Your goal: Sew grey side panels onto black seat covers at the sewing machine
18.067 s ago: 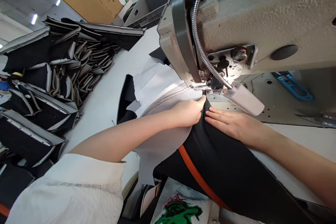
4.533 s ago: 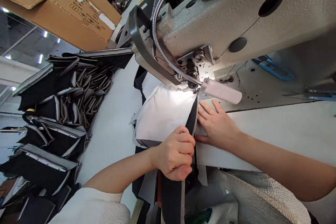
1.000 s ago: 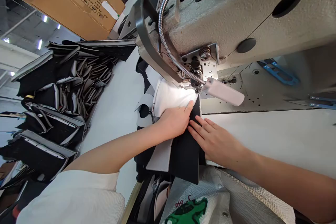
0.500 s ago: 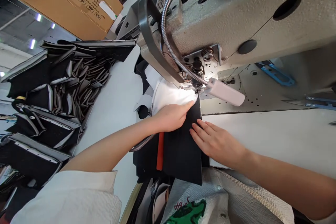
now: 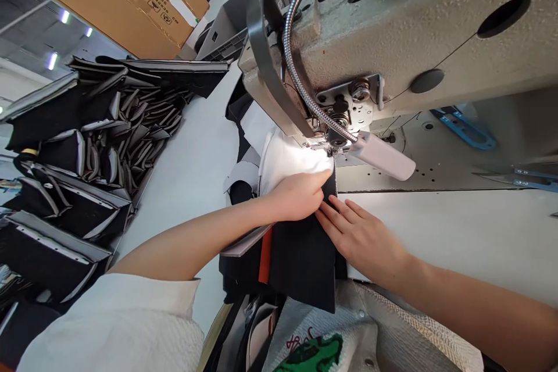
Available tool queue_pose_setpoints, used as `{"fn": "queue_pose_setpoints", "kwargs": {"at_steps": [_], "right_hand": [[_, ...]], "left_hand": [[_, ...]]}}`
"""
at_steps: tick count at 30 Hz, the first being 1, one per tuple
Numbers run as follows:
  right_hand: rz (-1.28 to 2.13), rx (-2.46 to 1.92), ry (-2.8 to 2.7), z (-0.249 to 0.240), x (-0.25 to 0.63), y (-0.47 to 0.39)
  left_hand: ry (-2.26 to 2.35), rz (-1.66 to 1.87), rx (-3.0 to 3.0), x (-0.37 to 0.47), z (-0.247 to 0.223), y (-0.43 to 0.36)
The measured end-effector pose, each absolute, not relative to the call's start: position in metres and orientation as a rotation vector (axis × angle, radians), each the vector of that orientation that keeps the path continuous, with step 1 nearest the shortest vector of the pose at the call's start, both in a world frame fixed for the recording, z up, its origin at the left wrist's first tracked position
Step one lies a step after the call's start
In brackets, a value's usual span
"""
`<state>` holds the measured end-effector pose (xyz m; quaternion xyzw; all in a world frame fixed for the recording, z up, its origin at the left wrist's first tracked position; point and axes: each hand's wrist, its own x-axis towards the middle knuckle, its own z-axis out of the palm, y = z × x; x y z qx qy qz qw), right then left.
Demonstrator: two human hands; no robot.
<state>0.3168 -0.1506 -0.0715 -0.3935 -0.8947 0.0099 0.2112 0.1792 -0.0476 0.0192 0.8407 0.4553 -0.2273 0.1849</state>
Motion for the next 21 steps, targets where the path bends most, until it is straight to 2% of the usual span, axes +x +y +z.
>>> {"fn": "queue_pose_setpoints", "kwargs": {"at_steps": [21], "right_hand": [[-0.11,-1.149,-2.447,-0.077,0.309,-0.127]], "left_hand": [[1.285,-0.554,2.454,0.195,0.01,-0.029]]}}
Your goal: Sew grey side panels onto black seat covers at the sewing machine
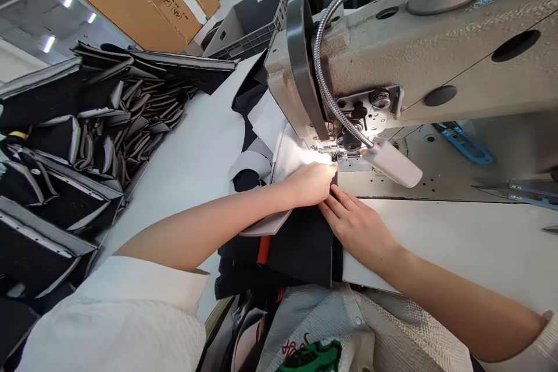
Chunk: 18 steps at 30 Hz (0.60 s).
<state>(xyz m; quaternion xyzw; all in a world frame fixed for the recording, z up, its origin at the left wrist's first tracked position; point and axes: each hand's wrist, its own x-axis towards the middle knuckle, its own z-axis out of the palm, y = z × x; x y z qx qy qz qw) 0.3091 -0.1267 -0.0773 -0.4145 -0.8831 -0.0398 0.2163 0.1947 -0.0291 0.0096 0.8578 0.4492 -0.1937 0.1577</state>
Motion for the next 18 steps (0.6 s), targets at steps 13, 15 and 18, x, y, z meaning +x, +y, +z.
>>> {"fn": "queue_pose_setpoints", "kwargs": {"at_steps": [13,15,18], "right_hand": [[-0.002,-1.206,-2.413,-0.078,0.312,-0.112],[0.088,-1.176,-2.421,-0.077,0.32,-0.108],[0.198,-1.048,-2.476,-0.073,0.333,-0.111]], "left_hand": [[1.268,-0.574,2.606,0.207,0.012,-0.021],[1.197,-0.611,2.667,0.201,0.021,-0.025],[0.935,-0.652,2.843,0.175,0.038,-0.038]]}}
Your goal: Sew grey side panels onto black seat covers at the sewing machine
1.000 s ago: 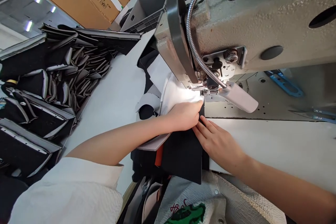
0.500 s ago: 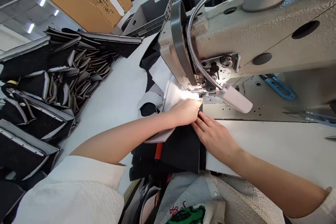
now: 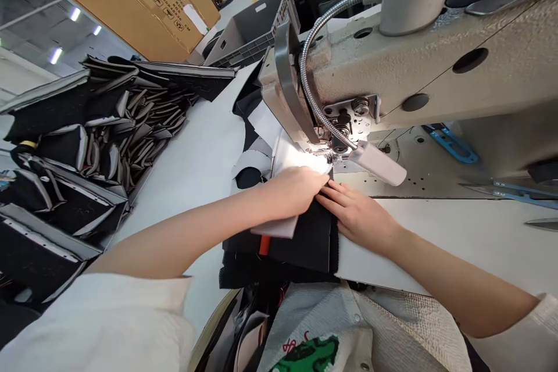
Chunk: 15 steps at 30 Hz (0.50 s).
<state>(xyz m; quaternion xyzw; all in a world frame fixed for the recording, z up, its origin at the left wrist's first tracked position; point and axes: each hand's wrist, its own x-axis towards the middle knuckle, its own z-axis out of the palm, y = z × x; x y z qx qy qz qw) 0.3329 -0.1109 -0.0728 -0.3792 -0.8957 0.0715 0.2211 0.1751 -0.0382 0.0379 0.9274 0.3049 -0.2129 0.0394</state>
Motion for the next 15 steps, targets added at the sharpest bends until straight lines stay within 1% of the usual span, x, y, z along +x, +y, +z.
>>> {"fn": "queue_pose_setpoints", "kwargs": {"at_steps": [3,6,10,15], "right_hand": [[0.191,-0.971,-2.518,-0.069,0.336,-0.122],[0.076,-1.004,-2.534,-0.068,0.328,-0.134],[-0.111,-1.025,-2.498,-0.073,0.318,-0.141],[-0.032,-0.995,-2.363,-0.074,0.322,-0.136]], "left_hand": [[0.748,-0.715,3.114,0.142,0.046,-0.052],[0.795,-0.811,3.256,0.127,0.037,-0.058],[0.786,-0.768,3.246,0.142,0.017,-0.061],[0.666,-0.688,3.144,0.158,0.012,-0.065]]}}
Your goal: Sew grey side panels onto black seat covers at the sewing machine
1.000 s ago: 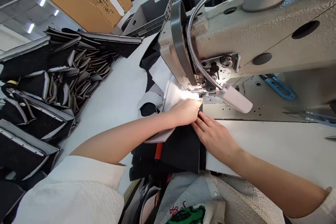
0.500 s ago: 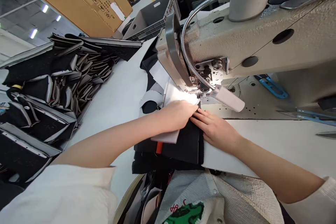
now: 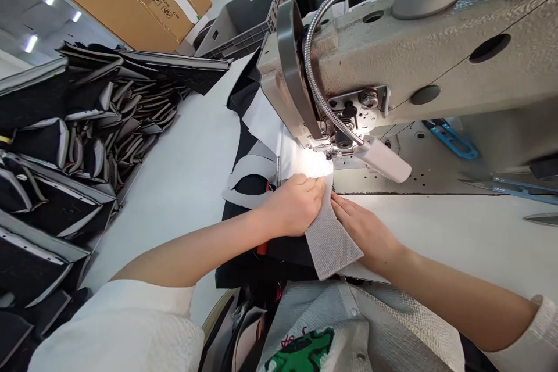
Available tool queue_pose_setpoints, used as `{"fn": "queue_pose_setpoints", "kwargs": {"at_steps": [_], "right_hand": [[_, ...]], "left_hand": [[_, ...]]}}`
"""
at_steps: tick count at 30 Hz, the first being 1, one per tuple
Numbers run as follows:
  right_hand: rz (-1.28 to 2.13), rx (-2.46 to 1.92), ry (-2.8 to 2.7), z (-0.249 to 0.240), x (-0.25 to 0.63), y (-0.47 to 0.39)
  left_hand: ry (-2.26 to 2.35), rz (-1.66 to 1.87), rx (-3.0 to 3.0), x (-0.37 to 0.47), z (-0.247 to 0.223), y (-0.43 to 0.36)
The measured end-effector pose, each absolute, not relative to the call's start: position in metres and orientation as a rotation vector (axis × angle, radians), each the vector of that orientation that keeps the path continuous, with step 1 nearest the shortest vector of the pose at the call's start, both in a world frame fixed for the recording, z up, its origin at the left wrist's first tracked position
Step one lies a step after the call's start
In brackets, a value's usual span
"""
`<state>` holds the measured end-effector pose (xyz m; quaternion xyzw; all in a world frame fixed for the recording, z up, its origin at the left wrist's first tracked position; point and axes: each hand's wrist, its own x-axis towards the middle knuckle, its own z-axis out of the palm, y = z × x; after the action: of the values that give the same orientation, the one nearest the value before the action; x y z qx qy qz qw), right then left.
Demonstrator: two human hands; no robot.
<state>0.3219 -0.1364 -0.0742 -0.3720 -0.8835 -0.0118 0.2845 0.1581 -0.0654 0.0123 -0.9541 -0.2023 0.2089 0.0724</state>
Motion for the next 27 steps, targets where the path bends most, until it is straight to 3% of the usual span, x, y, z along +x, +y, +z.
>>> {"fn": "queue_pose_setpoints", "kwargs": {"at_steps": [5,14,19,27], "right_hand": [[-0.085,-1.034,-2.375,-0.075,0.321,-0.135],[-0.146,-1.088,-2.465,-0.075,0.318,-0.137],[-0.202,-1.081,-2.437,-0.076,0.318,-0.136],[-0.203,-1.141,-2.478,-0.072,0.317,-0.127]], "left_hand": [[-0.579,0.73,-2.887,0.151,0.013,-0.07],[-0.947,0.791,-3.11,0.155,0.024,-0.057],[-1.312,0.444,-3.418,0.15,0.027,-0.053],[-1.113,0.538,-3.509,0.145,0.017,-0.041]]}}
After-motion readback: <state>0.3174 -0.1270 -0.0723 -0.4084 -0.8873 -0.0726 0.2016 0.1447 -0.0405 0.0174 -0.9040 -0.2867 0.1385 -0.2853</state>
